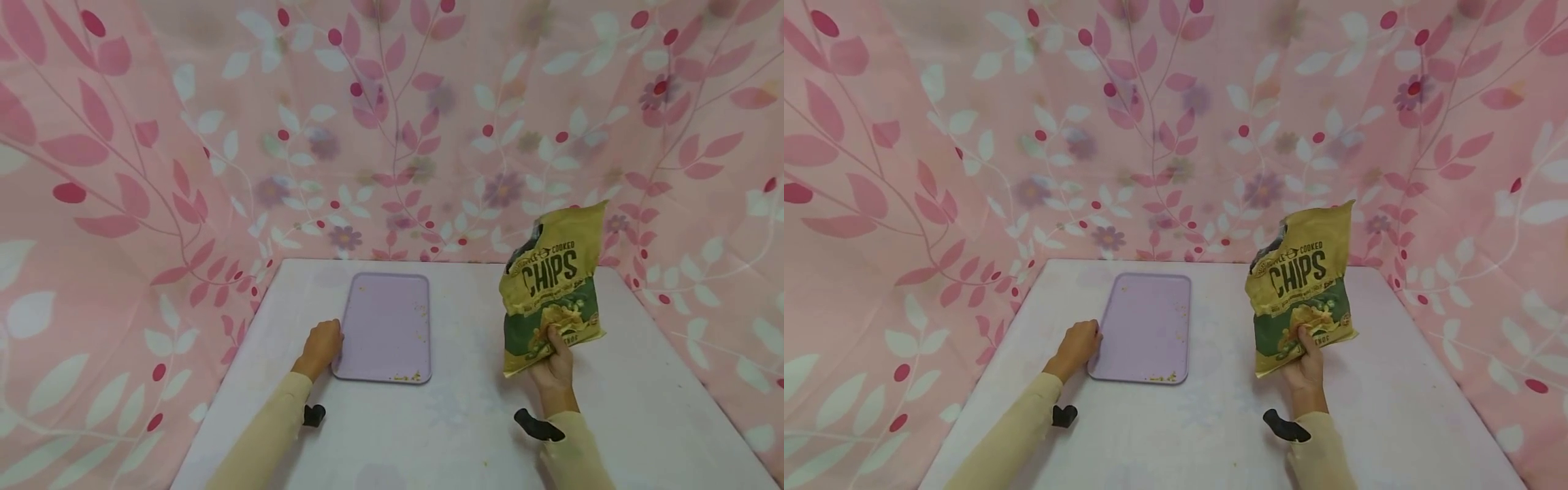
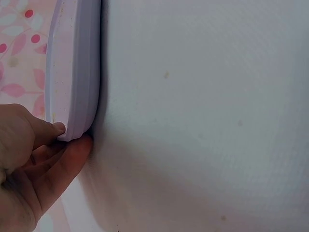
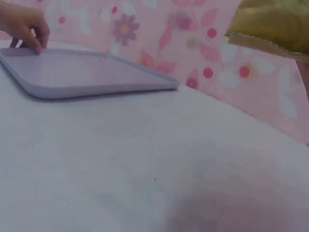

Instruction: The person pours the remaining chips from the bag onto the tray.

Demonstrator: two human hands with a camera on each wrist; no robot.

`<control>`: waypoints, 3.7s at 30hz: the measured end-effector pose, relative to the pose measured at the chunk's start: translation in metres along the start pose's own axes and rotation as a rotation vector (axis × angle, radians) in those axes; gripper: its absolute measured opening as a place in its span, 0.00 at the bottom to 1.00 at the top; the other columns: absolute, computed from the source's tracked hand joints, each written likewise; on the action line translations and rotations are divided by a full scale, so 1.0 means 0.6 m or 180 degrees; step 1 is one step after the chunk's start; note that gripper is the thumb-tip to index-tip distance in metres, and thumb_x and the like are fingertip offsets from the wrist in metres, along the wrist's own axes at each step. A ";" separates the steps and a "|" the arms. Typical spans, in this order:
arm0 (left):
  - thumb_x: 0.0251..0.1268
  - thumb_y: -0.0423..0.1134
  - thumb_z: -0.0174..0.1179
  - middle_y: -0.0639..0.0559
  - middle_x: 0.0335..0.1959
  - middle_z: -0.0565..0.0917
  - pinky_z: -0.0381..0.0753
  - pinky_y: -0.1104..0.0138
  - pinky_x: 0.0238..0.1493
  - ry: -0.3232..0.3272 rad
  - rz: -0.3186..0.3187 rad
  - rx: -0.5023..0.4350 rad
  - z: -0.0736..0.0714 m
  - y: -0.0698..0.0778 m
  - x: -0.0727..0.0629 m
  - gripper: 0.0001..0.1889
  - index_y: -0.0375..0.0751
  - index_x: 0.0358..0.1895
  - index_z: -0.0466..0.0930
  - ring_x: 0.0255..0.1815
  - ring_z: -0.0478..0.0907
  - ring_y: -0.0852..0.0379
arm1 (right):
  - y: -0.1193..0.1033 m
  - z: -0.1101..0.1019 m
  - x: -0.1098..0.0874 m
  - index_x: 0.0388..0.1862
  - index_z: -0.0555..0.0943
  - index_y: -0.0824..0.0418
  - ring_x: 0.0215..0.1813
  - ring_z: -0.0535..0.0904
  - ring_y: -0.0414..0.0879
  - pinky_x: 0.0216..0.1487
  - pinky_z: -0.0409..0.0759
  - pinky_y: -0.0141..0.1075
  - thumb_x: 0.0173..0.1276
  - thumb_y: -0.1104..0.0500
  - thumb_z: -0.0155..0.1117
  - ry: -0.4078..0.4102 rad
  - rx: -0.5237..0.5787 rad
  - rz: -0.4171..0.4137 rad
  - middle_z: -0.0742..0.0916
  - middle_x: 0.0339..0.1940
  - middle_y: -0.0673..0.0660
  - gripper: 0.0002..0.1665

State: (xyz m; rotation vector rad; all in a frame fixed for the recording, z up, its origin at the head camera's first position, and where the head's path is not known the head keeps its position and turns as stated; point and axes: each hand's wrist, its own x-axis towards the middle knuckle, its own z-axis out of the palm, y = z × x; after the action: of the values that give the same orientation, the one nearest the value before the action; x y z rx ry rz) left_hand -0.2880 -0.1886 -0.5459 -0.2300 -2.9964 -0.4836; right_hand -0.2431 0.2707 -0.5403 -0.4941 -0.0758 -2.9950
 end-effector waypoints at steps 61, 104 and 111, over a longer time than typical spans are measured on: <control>0.66 0.27 0.58 0.49 0.25 0.75 0.76 0.71 0.17 -0.0348 -0.0099 -0.1719 0.009 -0.024 -0.084 0.26 0.19 0.65 0.64 0.10 0.76 0.61 | 0.156 0.106 0.076 0.53 0.82 0.69 0.51 0.84 0.52 0.58 0.77 0.31 0.68 0.59 0.65 -0.2523 -0.6240 -0.2023 0.87 0.48 0.63 0.19; 0.68 0.28 0.58 0.51 0.19 0.76 0.76 0.68 0.13 -0.0486 -0.0289 -0.1762 0.006 -0.023 -0.077 0.27 0.22 0.67 0.63 0.10 0.77 0.58 | 0.161 0.175 0.110 0.58 0.81 0.56 0.53 0.83 0.51 0.49 0.83 0.45 0.46 0.79 0.72 -0.2970 -0.7254 -0.0657 0.86 0.52 0.54 0.38; 0.67 0.28 0.58 0.51 0.20 0.76 0.75 0.69 0.13 -0.0513 -0.0377 -0.1720 0.005 -0.023 -0.079 0.27 0.22 0.67 0.63 0.11 0.77 0.58 | 0.159 0.194 0.131 0.54 0.83 0.56 0.48 0.84 0.48 0.48 0.83 0.47 0.45 0.75 0.78 -0.2512 -0.7261 -0.0292 0.87 0.47 0.51 0.35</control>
State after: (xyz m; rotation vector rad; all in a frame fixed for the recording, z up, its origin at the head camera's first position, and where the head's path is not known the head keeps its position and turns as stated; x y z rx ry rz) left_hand -0.2440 -0.2066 -0.5588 -0.1325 -2.9707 -1.3435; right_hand -0.2695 0.1762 -0.4019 -1.4253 2.9596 -1.1431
